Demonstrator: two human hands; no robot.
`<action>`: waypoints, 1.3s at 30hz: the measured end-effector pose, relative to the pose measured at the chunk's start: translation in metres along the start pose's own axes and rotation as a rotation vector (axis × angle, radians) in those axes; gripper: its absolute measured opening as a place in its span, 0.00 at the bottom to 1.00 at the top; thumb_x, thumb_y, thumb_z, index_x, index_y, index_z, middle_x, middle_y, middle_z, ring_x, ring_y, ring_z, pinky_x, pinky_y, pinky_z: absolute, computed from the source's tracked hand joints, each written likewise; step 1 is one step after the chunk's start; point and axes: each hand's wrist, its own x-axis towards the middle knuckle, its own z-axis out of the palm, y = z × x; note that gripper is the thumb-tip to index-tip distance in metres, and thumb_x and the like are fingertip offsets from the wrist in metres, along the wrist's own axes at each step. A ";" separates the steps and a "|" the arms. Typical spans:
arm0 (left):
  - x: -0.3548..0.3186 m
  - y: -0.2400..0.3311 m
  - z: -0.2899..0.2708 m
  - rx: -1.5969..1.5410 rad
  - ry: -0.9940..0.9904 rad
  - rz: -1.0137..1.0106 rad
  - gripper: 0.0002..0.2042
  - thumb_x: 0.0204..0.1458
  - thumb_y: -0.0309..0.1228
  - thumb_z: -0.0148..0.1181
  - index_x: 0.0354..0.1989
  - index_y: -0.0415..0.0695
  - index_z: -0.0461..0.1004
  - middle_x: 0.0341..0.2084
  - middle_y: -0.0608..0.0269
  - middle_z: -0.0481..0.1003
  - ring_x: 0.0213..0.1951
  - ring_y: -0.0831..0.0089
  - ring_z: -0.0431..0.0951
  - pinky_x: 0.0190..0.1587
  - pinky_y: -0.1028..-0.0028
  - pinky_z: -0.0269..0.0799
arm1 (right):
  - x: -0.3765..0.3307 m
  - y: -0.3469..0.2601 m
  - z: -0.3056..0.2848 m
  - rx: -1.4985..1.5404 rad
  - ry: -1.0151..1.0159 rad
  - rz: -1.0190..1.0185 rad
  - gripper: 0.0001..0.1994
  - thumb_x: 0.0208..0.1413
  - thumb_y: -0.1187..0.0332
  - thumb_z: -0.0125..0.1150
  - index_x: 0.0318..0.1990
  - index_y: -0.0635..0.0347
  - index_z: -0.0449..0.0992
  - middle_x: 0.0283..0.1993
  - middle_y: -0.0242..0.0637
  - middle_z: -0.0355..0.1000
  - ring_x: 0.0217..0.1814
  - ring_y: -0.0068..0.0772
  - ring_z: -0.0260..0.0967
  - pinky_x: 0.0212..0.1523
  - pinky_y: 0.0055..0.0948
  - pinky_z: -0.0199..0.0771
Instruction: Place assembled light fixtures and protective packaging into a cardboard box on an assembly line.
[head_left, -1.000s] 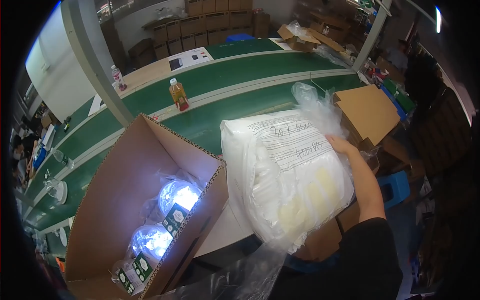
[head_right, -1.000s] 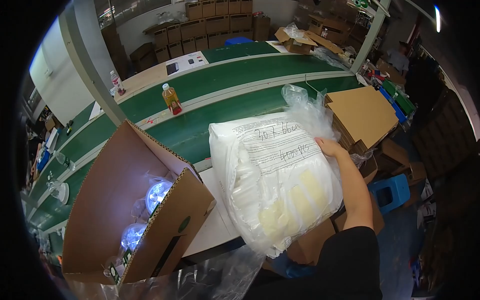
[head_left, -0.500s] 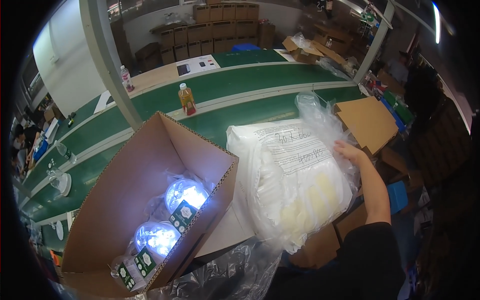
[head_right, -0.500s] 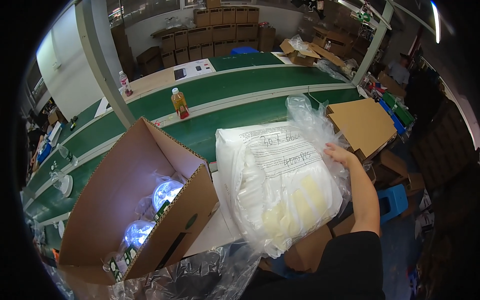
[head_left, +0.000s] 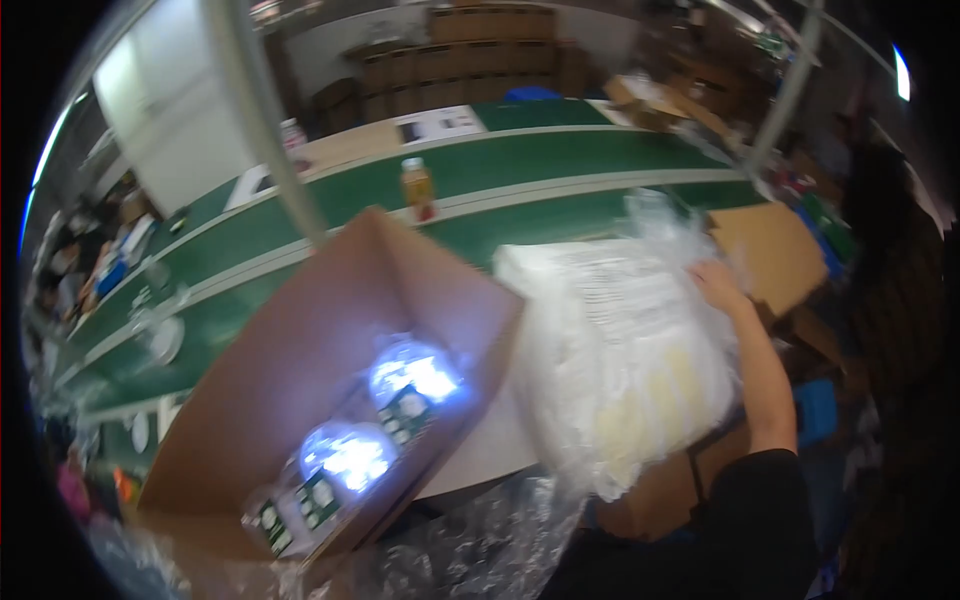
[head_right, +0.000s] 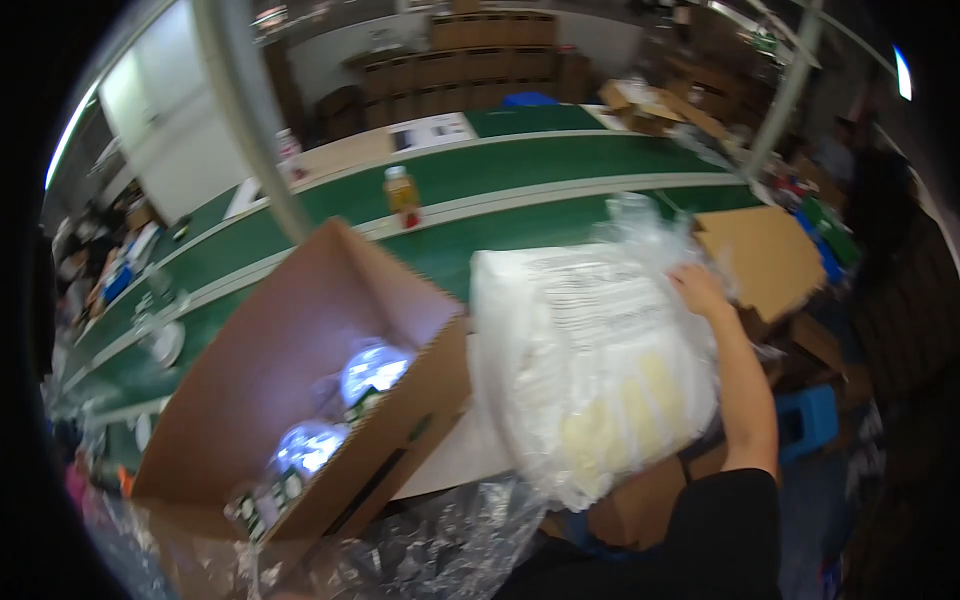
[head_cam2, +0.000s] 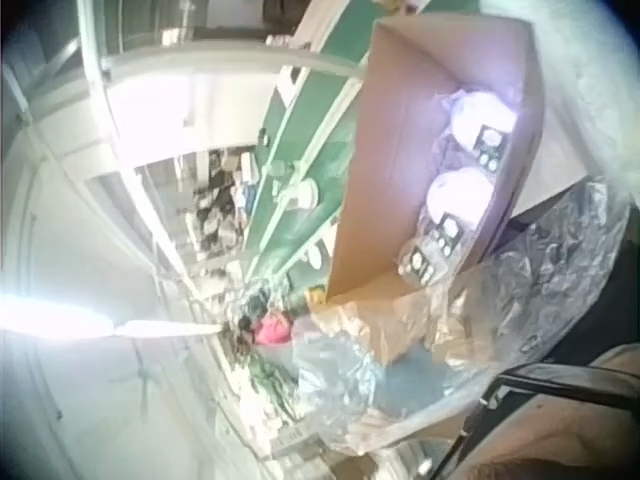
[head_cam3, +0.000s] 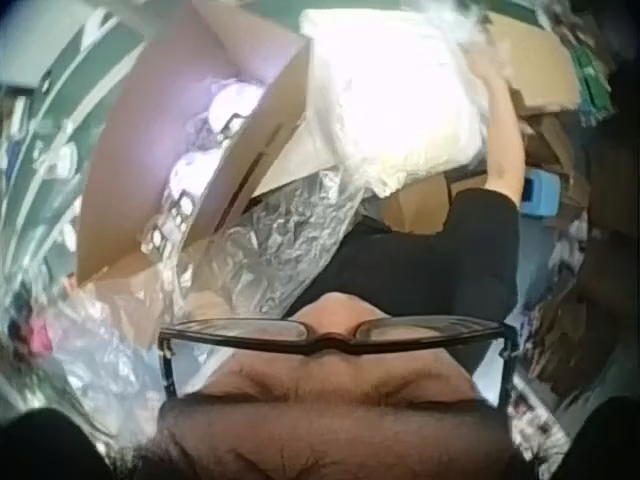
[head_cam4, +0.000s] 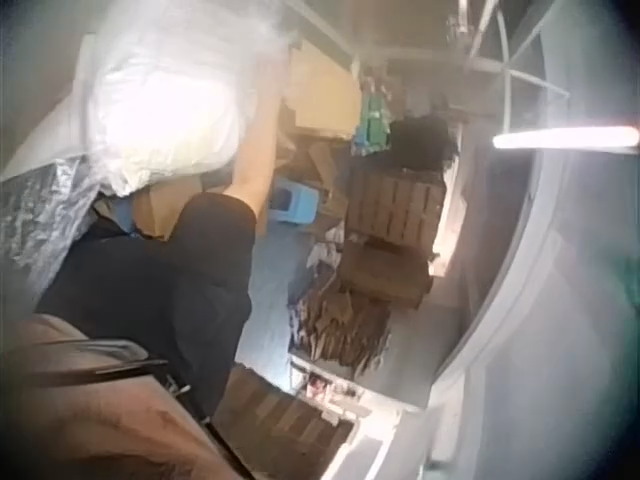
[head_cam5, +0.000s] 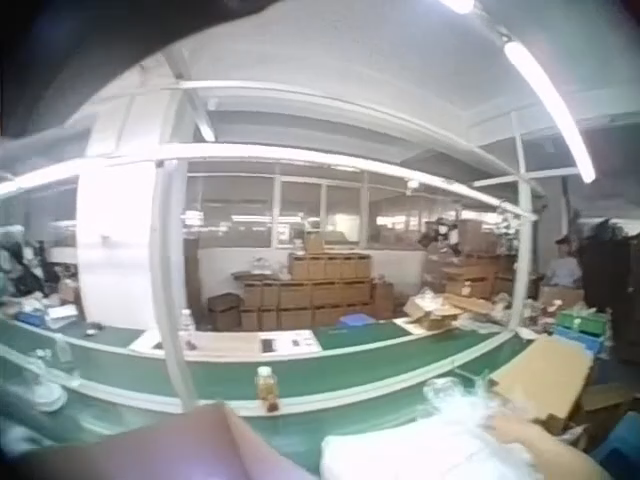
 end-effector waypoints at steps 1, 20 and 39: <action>-0.007 0.019 -0.011 0.025 0.039 0.038 0.10 0.50 0.23 0.65 0.39 0.38 0.74 0.29 0.58 0.76 0.29 0.68 0.75 0.32 0.71 0.70 | 0.003 0.036 0.030 0.113 -0.250 0.116 0.18 0.66 0.61 0.48 0.57 0.53 0.78 0.60 0.47 0.74 0.61 0.59 0.68 0.63 0.46 0.67; -0.177 0.168 -0.120 0.457 0.400 0.029 0.15 0.52 0.25 0.66 0.46 0.41 0.70 0.33 0.59 0.74 0.31 0.68 0.75 0.34 0.68 0.73 | -0.149 -0.318 -0.123 0.574 -0.352 -1.090 0.31 0.49 0.51 0.73 0.56 0.61 0.75 0.57 0.46 0.76 0.58 0.47 0.73 0.57 0.38 0.73; -0.068 0.165 -0.002 1.519 -0.541 0.145 0.40 0.38 0.61 0.73 0.56 0.46 0.74 0.52 0.54 0.75 0.57 0.51 0.70 0.57 0.55 0.67 | -0.146 -0.328 -0.237 0.464 -0.186 -1.260 0.14 0.43 0.76 0.67 0.40 0.50 0.83 0.26 0.28 0.73 0.27 0.34 0.75 0.25 0.30 0.73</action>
